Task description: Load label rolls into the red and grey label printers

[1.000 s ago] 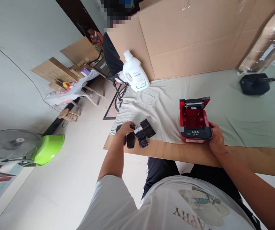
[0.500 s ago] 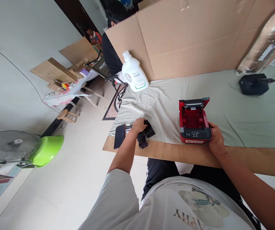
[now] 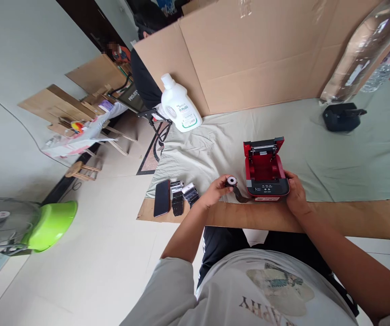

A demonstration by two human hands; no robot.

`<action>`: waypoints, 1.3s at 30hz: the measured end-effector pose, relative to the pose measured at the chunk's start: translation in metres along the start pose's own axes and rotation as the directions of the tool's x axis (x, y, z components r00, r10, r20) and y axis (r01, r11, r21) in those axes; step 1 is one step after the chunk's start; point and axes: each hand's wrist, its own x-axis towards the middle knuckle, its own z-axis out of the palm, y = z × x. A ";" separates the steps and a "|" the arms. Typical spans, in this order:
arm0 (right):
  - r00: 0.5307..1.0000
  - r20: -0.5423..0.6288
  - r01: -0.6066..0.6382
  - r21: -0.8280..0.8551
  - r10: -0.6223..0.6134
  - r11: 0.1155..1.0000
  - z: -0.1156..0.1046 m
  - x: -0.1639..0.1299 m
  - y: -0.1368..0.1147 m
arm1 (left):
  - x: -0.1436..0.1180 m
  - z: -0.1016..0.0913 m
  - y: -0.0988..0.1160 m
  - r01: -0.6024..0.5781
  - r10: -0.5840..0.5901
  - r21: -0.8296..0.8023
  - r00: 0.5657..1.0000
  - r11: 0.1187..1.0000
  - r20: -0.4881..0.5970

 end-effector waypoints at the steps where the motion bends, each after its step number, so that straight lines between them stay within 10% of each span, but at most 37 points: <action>1: 1.000 0.005 0.004 -0.001 -0.004 1.000 0.000 0.000 0.000 | -0.001 0.008 -0.001 -0.004 0.004 -0.027 1.000 1.000 0.013; 9: 1.000 0.004 0.006 -0.011 -0.006 1.000 -0.001 0.001 0.002 | -0.002 0.038 -0.011 -0.079 0.071 -0.098 0.994 0.992 -0.085; 21: 1.000 0.005 0.014 0.010 -0.014 1.000 -0.001 0.000 -0.001 | 0.004 0.038 -0.052 -0.061 0.046 -0.104 0.989 0.993 -0.141; 39: 0.999 -0.037 0.035 -0.041 -0.037 0.999 0.002 0.005 0.006 | 0.007 0.035 -0.049 -0.134 0.124 -0.098 0.987 0.986 -0.105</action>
